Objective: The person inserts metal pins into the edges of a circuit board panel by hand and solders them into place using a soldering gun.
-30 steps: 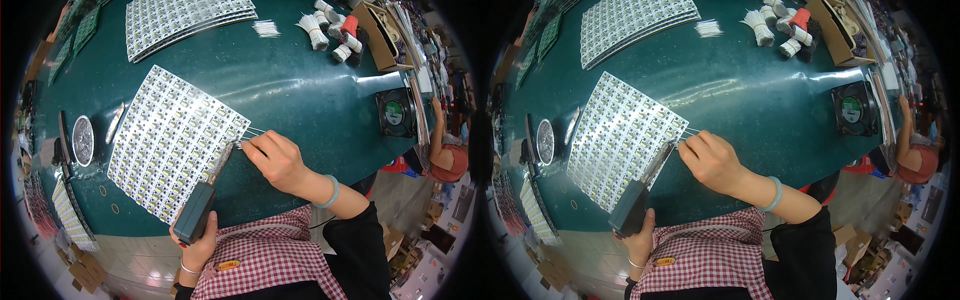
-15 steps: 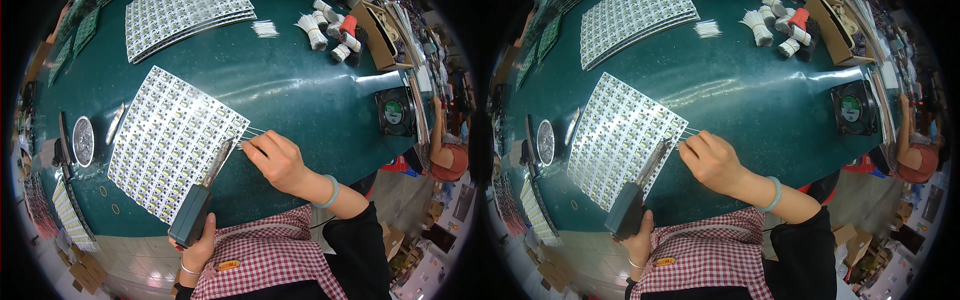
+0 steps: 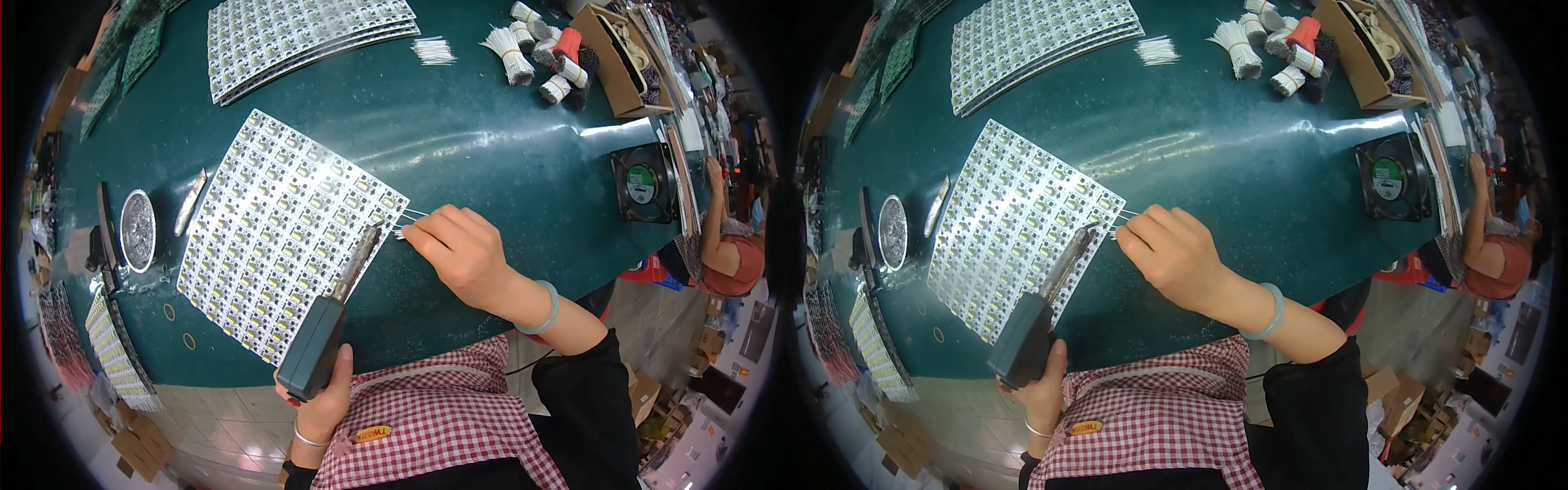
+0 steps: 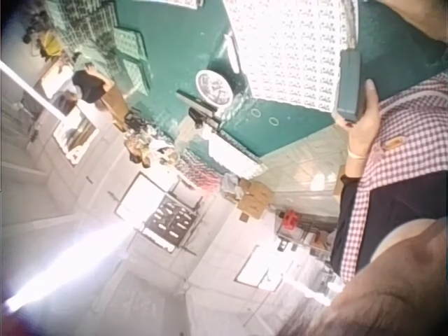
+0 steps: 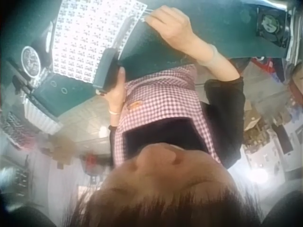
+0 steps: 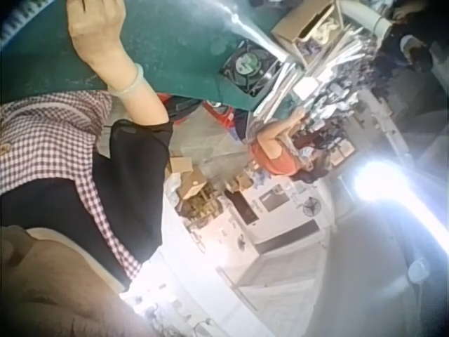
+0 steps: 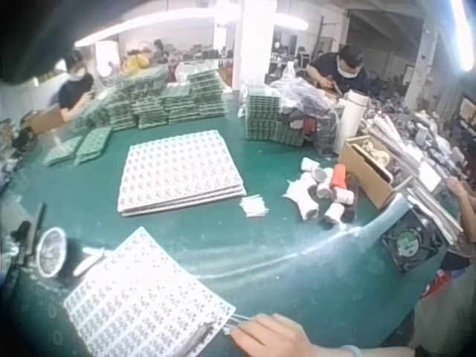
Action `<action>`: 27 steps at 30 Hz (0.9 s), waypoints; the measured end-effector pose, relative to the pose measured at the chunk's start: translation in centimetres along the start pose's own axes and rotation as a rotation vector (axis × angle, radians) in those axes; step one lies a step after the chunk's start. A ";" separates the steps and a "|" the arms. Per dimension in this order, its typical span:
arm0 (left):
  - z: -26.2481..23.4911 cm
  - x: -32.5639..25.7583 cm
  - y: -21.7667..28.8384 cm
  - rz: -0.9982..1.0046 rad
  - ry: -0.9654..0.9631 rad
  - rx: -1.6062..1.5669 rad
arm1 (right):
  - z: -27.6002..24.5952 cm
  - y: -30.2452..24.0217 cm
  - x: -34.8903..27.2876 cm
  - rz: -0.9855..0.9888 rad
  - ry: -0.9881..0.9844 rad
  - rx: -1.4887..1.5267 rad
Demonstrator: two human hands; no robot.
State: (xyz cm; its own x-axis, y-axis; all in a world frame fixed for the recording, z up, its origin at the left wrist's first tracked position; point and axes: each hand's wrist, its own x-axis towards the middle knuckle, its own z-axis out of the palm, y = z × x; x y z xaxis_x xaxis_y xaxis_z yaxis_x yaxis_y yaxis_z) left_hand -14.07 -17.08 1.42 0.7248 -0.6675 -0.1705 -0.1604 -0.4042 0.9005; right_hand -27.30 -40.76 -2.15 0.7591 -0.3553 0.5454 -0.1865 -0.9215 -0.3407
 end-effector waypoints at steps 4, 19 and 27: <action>0.0 0.2 -0.1 0.180 -0.009 0.093 | 0.5 0.0 0.0 -0.020 -0.016 0.000; 0.2 0.3 -0.3 0.114 -0.071 0.101 | 0.8 0.1 0.0 -0.020 -0.034 0.030; -0.1 -0.5 -1.7 0.167 -0.046 0.207 | 0.9 0.0 0.0 -0.006 -0.032 0.037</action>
State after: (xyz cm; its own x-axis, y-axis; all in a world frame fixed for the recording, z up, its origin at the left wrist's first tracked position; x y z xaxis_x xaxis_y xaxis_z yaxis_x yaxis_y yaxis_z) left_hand -14.10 -15.94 0.03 0.6462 -0.7616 -0.0487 -0.4120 -0.4019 0.8177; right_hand -26.72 -40.64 -2.79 0.7799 -0.3439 0.5229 -0.1589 -0.9169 -0.3660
